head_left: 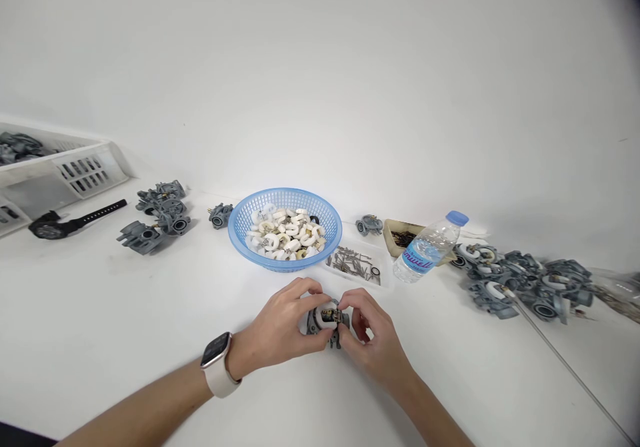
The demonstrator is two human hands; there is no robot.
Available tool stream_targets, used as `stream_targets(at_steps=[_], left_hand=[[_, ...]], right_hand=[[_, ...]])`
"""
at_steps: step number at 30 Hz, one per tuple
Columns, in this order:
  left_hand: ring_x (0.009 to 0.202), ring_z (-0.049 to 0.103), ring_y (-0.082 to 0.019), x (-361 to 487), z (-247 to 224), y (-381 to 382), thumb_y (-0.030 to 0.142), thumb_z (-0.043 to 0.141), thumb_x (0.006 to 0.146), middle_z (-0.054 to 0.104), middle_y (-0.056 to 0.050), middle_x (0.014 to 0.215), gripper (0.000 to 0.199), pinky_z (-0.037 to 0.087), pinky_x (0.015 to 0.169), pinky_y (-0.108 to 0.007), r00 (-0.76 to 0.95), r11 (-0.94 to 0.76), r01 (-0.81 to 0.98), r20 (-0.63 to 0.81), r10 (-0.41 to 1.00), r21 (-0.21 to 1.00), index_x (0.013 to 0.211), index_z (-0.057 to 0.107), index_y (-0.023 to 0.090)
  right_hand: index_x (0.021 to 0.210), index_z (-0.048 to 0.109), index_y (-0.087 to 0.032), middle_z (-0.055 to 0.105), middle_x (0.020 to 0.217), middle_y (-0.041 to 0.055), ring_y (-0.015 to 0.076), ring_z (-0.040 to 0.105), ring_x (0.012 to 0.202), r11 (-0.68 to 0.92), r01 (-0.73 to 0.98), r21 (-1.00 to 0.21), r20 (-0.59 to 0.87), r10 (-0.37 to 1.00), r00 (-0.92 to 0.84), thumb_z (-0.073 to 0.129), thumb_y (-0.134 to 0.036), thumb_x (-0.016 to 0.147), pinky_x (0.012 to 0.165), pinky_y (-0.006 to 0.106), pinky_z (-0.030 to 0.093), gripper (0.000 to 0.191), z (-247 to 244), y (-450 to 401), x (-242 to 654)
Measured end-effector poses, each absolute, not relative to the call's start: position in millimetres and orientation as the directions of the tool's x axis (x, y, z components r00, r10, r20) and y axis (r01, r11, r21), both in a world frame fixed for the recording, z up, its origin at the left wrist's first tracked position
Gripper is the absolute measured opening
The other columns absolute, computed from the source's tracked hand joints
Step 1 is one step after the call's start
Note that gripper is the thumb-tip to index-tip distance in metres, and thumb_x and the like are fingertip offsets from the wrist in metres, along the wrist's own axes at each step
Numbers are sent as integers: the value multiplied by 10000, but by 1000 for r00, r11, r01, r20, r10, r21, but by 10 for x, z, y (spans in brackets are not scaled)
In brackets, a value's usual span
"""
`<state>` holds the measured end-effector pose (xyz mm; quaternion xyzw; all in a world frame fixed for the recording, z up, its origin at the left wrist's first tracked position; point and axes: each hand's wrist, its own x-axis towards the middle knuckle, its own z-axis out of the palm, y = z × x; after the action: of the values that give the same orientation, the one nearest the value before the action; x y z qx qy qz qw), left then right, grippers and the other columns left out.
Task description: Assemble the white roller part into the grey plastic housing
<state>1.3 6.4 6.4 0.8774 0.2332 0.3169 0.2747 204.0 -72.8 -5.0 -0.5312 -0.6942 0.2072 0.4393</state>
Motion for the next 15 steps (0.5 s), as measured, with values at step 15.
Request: stream_targets(at_steps=[15], left_hand=[[1049,629,-229,3,70,64,203,721,844,637,-60,1153,340,530,884,-347,697,-738,237,419,582,631,1179,688,254]], right_hand=[[998,606,-242,541,805,-27,111,405,549,243,501,-830,310,949,53,585,-140,818,505,253,342,208,10,-729,1994]])
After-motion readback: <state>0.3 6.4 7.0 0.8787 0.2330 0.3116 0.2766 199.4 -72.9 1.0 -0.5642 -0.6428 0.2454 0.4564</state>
